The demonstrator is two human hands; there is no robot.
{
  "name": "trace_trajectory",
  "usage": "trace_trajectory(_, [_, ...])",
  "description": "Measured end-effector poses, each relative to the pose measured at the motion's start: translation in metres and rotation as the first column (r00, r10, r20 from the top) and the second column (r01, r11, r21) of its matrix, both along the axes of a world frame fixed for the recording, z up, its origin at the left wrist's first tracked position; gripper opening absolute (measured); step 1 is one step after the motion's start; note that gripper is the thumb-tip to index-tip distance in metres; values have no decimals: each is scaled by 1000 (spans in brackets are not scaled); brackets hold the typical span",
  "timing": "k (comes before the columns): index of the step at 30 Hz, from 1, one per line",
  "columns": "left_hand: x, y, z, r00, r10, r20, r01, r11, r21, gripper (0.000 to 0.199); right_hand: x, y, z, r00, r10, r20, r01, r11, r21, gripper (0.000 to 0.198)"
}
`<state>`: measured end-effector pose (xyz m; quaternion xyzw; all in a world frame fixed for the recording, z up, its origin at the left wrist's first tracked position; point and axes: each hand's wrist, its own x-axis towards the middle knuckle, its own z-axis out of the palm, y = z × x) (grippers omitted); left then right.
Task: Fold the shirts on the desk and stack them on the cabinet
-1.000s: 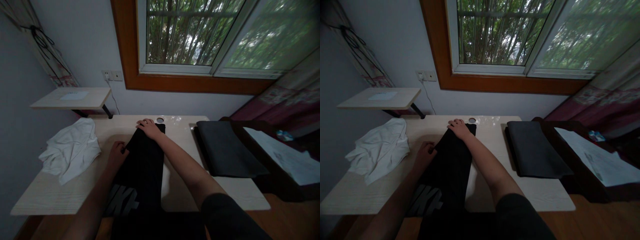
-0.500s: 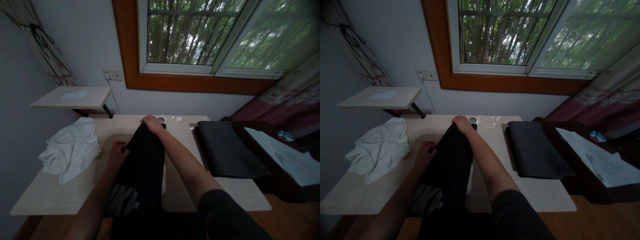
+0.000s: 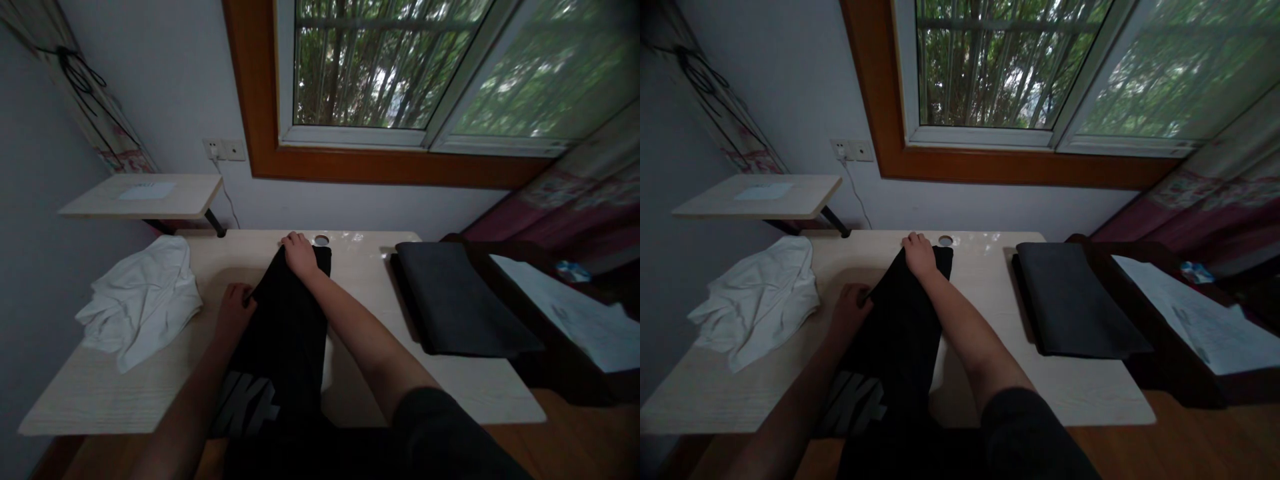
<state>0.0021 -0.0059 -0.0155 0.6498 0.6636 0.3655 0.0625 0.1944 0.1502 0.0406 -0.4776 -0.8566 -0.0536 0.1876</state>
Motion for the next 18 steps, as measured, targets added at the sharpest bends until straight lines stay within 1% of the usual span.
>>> trace_trajectory(2, [0,-1,1,998,-43,-35,44,999,12,27,-2,-11,-2,1000,29,-10,-30,999,-22,26])
trace_trajectory(5, [0,-1,2,989,-86,-117,89,996,22,30,-4,-29,-9,998,49,-27,-52,994,-91,25])
trace_trajectory(7, [0,-2,2,983,-98,-157,102,995,13,33,-2,-38,-16,998,40,-43,-45,992,-119,29])
trace_trajectory(9, [0,-2,2,979,-105,-175,106,994,1,36,0,-43,-24,997,43,-69,-51,992,-116,34])
trace_trajectory(14, [1,-2,1,975,-106,-195,103,994,-22,38,9,-41,-38,990,92,-104,-105,986,-127,48])
trace_trajectory(18, [1,-2,2,973,-115,-200,111,993,-28,40,18,-29,-38,993,104,-61,-113,977,-178,52])
